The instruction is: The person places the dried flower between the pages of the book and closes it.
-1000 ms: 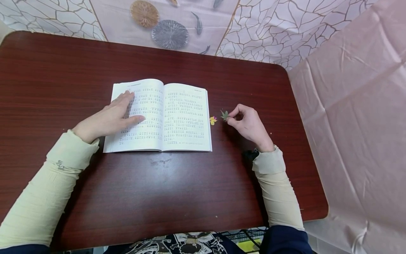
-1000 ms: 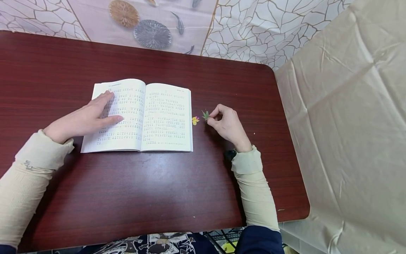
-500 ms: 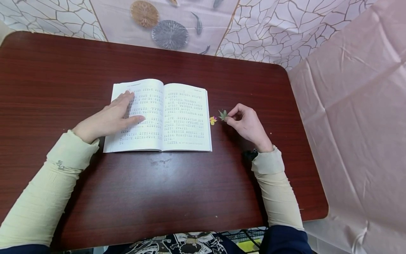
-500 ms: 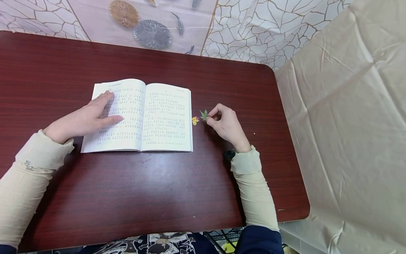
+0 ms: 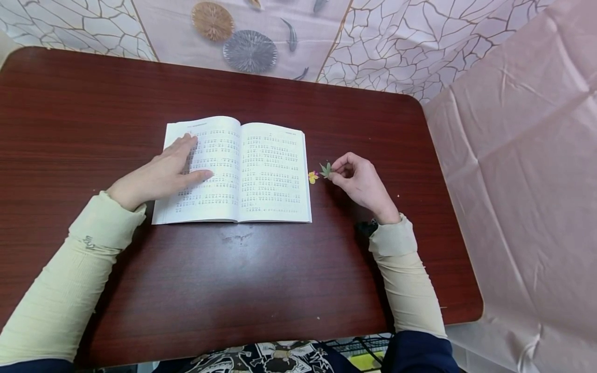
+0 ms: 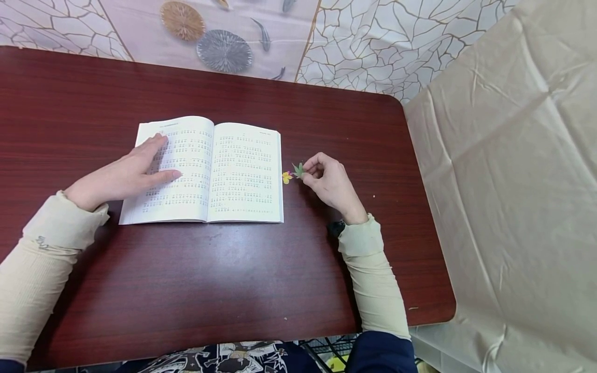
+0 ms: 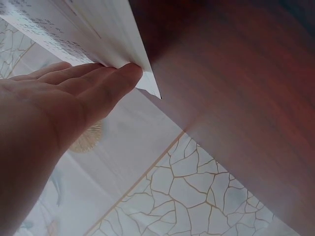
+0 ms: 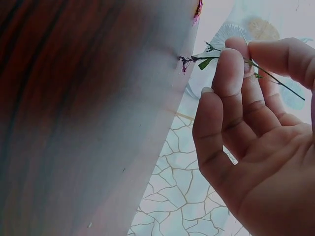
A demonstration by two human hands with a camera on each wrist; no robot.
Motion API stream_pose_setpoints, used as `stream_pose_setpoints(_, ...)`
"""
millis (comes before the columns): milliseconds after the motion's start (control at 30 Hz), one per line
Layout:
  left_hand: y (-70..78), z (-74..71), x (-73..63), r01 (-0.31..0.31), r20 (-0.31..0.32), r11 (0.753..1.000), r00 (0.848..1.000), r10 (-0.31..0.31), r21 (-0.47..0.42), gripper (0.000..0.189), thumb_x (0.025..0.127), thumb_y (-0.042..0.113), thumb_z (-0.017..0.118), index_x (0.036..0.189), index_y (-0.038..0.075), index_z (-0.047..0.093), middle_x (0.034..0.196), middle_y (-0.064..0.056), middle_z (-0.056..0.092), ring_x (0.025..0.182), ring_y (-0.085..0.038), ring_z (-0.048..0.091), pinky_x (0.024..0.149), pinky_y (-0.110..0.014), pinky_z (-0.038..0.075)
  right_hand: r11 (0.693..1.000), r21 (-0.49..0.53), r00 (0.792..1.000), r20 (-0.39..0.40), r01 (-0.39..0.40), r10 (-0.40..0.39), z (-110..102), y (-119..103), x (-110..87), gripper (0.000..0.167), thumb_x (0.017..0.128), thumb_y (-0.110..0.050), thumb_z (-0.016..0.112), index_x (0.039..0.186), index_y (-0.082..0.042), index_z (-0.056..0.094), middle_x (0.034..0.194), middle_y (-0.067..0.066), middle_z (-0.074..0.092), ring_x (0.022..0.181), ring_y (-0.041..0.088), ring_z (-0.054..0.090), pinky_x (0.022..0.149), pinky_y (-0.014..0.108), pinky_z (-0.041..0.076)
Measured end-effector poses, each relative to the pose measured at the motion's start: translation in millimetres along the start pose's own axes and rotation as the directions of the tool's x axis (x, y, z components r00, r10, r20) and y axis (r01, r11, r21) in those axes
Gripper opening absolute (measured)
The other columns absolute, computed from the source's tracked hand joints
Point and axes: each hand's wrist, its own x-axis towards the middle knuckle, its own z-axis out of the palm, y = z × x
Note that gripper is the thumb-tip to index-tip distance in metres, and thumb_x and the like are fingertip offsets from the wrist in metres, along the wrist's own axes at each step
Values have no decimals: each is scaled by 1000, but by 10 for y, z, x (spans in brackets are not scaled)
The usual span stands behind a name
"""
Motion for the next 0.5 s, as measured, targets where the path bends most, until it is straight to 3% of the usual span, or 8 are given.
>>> stream_pose_setpoints(267, 1, 4, -15, 2, -1, 1000, 1000, -2, 4, 96, 96, 52, 53, 152, -7, 3, 159, -24, -4, 147, -36, -5, 116, -54, 6, 1000, -18, 1000, 22, -1, 1, 9, -16, 14, 20, 89, -11, 70, 108, -10, 65, 90, 3, 68, 80, 16, 60, 74, 32, 47)
stream_pose_setpoints(500, -7, 5, -21, 0, -2, 1000, 1000, 0, -5, 96, 96, 52, 53, 153, -6, 3, 159, -24, -4, 147, -35, -5, 116, -54, 5, 1000, -25, 999, 40, 11, -10, 32, -21, 29, 20, 90, -13, 70, 109, -11, 65, 90, 2, 67, 79, 16, 60, 71, 31, 47)
